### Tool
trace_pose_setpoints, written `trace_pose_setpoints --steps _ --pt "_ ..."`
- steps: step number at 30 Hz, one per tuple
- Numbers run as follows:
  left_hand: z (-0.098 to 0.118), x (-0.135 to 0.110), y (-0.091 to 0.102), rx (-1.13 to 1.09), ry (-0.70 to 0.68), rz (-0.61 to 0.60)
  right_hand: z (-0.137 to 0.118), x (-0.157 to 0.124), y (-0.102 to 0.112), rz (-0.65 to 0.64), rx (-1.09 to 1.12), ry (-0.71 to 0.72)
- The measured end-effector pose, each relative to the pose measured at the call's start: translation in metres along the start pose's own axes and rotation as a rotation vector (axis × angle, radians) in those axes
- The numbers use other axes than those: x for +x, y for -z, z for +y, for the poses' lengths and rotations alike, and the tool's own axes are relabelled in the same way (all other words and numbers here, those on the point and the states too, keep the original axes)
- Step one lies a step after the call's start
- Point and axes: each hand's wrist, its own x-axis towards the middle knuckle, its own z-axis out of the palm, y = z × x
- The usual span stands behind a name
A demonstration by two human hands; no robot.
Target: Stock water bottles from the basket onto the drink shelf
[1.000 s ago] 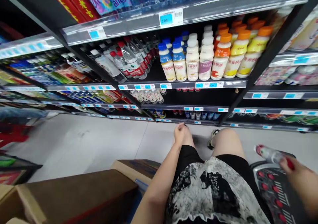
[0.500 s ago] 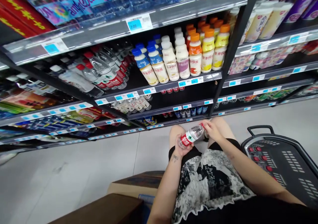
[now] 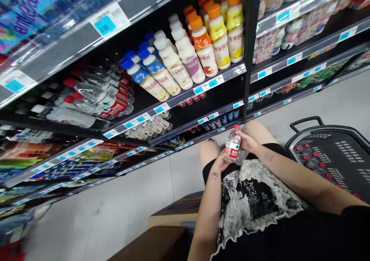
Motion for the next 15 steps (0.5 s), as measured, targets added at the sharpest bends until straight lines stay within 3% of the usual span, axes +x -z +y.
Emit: trace_pose_setpoints --steps 6,11,15 --pt "-0.003 -0.003 0.0 0.055 -0.014 0.007 -0.004 -0.005 -0.007 -0.117 -0.017 -0.022" --pt "-0.003 -0.005 -0.008 0.086 -0.044 0.05 -0.01 -0.01 -0.016 -0.065 0.085 -0.074" --pt "-0.008 0.003 -0.016 0.126 -0.169 0.151 -0.003 0.001 -0.02 0.003 0.195 -0.085"
